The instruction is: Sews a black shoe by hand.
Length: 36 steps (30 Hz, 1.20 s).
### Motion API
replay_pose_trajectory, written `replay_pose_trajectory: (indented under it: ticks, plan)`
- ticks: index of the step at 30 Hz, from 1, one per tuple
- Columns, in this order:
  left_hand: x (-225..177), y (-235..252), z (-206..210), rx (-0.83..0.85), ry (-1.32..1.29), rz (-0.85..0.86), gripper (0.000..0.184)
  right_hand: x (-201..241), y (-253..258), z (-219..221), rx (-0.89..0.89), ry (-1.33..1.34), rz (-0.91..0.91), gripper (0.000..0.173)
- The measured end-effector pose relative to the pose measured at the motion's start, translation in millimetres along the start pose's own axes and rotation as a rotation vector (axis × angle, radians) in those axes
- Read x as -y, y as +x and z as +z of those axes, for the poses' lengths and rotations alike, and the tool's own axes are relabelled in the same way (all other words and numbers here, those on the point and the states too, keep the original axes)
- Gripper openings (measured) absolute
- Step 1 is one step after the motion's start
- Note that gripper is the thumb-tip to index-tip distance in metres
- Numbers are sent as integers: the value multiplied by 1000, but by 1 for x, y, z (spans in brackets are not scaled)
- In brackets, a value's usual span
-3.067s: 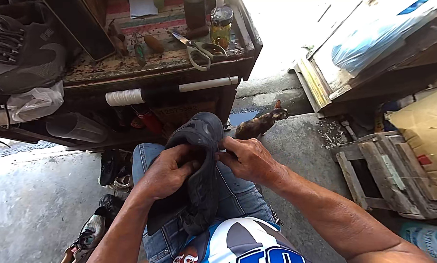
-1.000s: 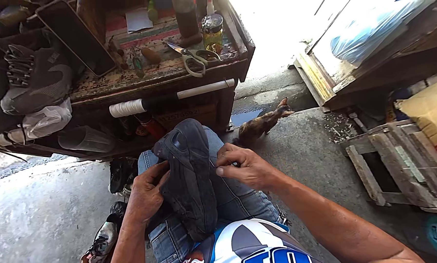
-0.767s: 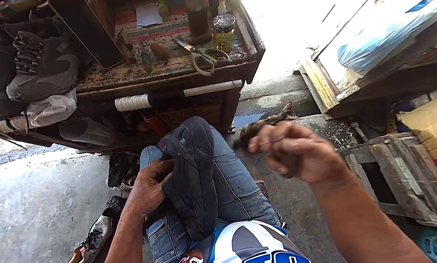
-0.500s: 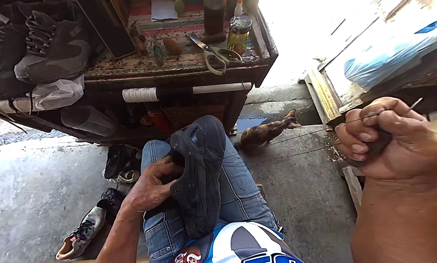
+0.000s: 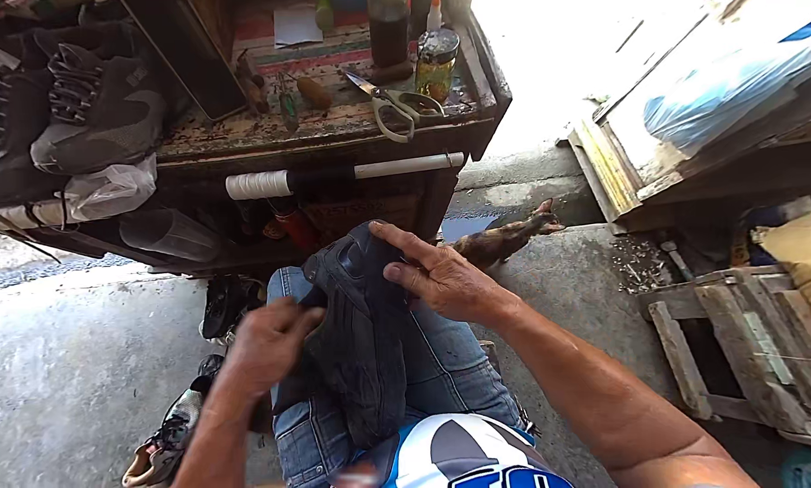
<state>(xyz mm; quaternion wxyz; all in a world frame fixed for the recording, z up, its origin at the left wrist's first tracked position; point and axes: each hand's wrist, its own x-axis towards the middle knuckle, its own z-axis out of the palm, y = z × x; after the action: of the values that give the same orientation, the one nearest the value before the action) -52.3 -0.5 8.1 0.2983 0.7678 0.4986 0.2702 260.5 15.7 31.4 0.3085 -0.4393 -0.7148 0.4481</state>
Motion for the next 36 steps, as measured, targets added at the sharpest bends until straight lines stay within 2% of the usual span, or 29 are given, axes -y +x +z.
replay_pose_trajectory:
  ticks: [3,5,6,8,10,11,14,17,21,24,27,29,31,33,36]
  plan:
    - [42,-11,-40,-210,247,-275,54,-1,-1,2,7,56,32,54]
    - [49,-11,-49,-327,236,-370,51,2,0,1,0,42,31,54]
    - [45,-10,-47,-386,111,-347,44,3,0,1,-1,35,28,54]
    - [36,-9,-43,-416,-386,-216,29,6,-1,-1,10,3,32,55]
    - [23,-7,-44,-285,-904,-73,33,7,-3,-4,10,-42,41,58]
    - [14,-6,-43,-235,-1084,-19,35,6,-5,-5,2,-61,48,59]
    - [-10,0,-44,-175,-1344,53,41,3,-5,-6,-28,-61,46,59]
    - [-3,1,-51,-222,-1295,-20,45,2,-5,-1,-66,-28,0,58]
    - [11,-10,-76,-383,-1151,-150,47,5,-3,6,-106,6,-45,56]
    - [12,-17,-86,-410,-1150,-165,48,8,-2,9,-99,-9,-41,57]
    - [9,-18,-74,-320,-1114,-162,46,9,0,5,-74,-31,-26,58]
    - [-2,-13,-60,-181,-945,-195,46,6,-2,2,-67,-14,-11,59]
    - [-18,-4,-40,-20,-821,-224,56,3,-6,-2,-73,57,13,61]
    - [-38,7,-16,69,-746,-222,61,-5,-14,-1,-155,112,24,63]
    - [-63,19,12,108,-719,-226,49,-34,-32,10,-323,183,50,51]
